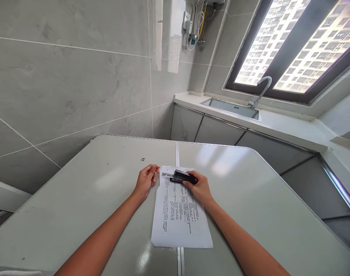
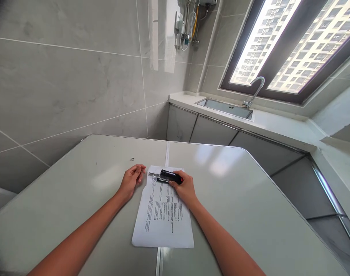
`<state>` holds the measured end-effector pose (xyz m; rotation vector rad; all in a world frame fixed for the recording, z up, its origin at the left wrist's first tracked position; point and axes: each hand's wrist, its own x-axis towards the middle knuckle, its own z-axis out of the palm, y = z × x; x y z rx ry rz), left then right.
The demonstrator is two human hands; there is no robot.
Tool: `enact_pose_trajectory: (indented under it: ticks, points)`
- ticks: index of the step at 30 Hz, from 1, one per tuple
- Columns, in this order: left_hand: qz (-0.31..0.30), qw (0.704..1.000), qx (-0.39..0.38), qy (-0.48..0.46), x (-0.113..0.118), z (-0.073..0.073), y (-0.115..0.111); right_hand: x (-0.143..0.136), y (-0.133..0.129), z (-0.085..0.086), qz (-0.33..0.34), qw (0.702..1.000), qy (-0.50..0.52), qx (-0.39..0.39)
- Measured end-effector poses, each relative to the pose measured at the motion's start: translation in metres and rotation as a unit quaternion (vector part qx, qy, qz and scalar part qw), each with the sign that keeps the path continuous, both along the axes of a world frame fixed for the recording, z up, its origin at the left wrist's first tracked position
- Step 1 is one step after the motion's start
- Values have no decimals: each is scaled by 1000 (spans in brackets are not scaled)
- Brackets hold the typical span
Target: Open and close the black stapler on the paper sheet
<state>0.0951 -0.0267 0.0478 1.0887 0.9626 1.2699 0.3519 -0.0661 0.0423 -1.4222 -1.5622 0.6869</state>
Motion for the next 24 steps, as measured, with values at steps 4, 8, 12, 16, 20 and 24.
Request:
enact_pose_trajectory:
  ticks: [4, 8, 12, 16, 20, 24]
  points:
    - [-59, 997, 29, 43, 0, 3, -6, 10, 5, -3, 53, 998, -35, -10]
    - [-128, 983, 77, 105, -2, 3, -9, 5, -1, 11, 89, 973, -115, 178]
    - [-202, 955, 148, 159, -4, 4, -16, -24, -18, 22, 172, 925, -124, 315]
    - [-239, 921, 191, 240, -6, 3, -23, -52, -31, 18, 218, 899, -104, 365]
    - [-262, 913, 196, 244, -6, 1, -25, -55, -30, 16, 218, 893, -99, 380]
    - [-277, 909, 196, 243, -2, 3, -27, -50, -28, 18, 219, 889, -103, 388]
